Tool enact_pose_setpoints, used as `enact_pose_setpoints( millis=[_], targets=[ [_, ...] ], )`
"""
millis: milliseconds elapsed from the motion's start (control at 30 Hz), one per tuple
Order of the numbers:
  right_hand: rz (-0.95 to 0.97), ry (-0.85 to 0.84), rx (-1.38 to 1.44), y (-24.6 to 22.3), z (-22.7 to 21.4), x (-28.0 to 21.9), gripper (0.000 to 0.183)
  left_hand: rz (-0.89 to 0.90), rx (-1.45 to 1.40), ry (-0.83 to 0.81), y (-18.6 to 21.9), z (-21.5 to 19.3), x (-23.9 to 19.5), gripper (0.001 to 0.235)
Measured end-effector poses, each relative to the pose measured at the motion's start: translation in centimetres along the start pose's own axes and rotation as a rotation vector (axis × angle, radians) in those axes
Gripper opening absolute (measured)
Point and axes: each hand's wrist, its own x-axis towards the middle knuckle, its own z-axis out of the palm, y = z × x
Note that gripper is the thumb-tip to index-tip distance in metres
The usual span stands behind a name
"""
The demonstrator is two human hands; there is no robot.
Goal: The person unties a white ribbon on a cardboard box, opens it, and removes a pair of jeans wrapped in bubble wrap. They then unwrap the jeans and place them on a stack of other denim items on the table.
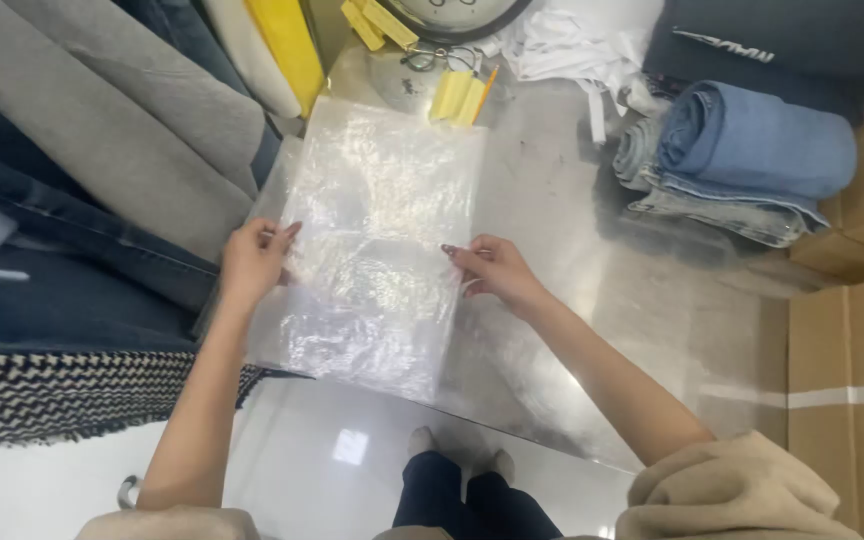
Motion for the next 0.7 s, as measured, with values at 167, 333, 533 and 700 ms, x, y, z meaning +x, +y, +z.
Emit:
enact_pose_setpoints(
  millis=[167, 333, 533, 700],
  targets=[
    [0.002, -0.083, 0.020, 2.0, 8.2, 3.6, 0.020, -0.038, 0.086, 0.016, -9.7, -2.0, 3.3, 0.021],
    [0.031, -0.110, -0.065, 5.0, 9.9, 5.4, 0.020, -0.127, 0.197, -0.015, -11.7, -1.5, 3.0, 0.022],
    [0.059, 0.042, -0.338, 9.6, 8.8, 9.2, 0.025, -0.014, 0.285, 0.102, -11.2, 0.4, 3.4, 0.019],
    [0.085, 0.074, -0.756, 5.9, 9.7, 8.5, 0.042, 0.008, 0.532, 0.229, -10.9, 1.4, 3.5, 0.031]
  ],
)
